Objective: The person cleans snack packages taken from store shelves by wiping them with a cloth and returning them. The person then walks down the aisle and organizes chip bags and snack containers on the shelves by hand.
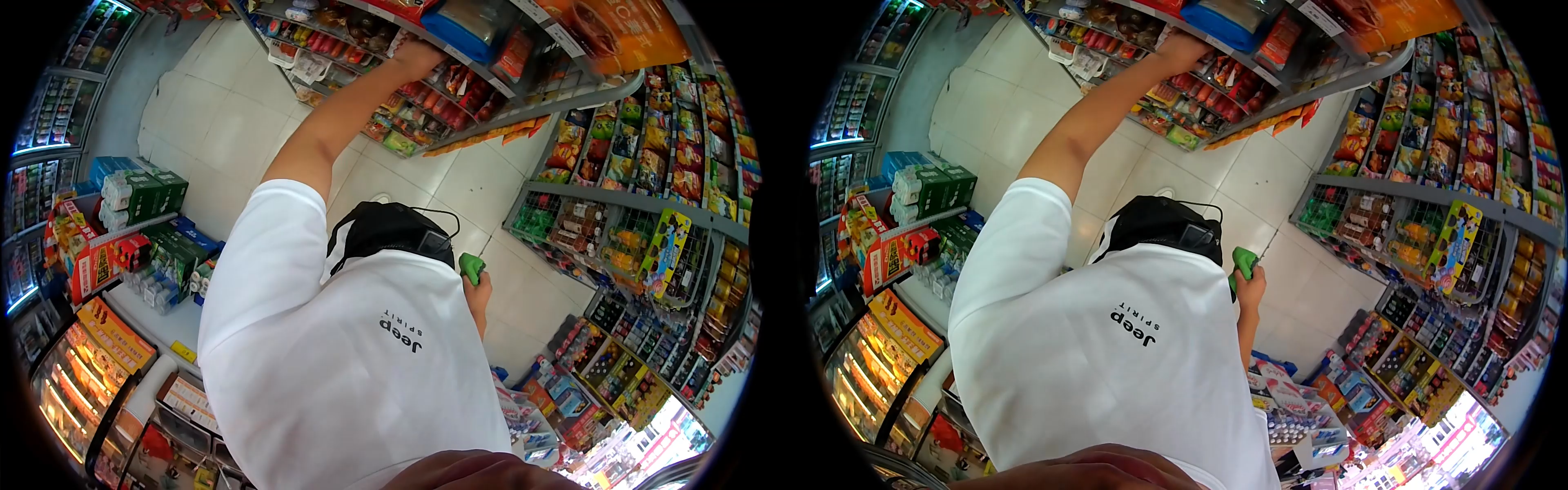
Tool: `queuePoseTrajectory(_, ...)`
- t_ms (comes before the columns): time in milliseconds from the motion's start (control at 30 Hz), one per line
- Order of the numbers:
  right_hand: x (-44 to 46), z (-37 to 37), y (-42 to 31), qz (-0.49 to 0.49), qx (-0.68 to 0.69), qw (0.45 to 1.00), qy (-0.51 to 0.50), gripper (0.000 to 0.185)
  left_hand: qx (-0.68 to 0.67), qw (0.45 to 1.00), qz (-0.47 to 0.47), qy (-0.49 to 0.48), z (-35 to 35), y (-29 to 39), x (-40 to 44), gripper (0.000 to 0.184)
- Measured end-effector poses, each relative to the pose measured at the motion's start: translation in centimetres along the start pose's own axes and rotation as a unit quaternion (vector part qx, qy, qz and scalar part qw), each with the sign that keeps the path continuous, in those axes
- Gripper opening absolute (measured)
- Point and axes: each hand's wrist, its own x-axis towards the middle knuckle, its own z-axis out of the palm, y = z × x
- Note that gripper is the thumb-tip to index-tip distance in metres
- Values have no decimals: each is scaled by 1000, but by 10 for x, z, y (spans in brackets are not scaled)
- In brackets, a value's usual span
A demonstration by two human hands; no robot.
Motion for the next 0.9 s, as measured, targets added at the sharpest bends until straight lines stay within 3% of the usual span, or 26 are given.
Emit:
queuePoseTrajectory(133,2,-3,-1,-2,-3,1000,-5,26,-70,994,-17,-87,-10,4,-3,46)
queuePoseTrajectory(333,5,-2,2,-3,-12,1000,-7,27,-100,994,26,34,-11,8,-30,40)
queuePoseTrajectory(467,9,-1,2,-7,-11,1000,-19,28,-60,998,23,-25,-30,21,-47,40)
queuePoseTrajectory(600,12,1,1,-27,-12,1000,-10,30,-84,988,51,121,-27,24,-62,30)
queuePoseTrajectory(700,11,1,5,-22,-1,1000,-7,30,-192,966,-33,170,-39,25,-83,26)
queuePoseTrajectory(800,7,0,4,-5,-9,1000,-11,30,-145,949,-140,242,-37,17,-94,22)
queuePoseTrajectory(900,3,-2,2,14,-13,1000,-17,29,-91,937,-183,283,-25,-2,-89,25)
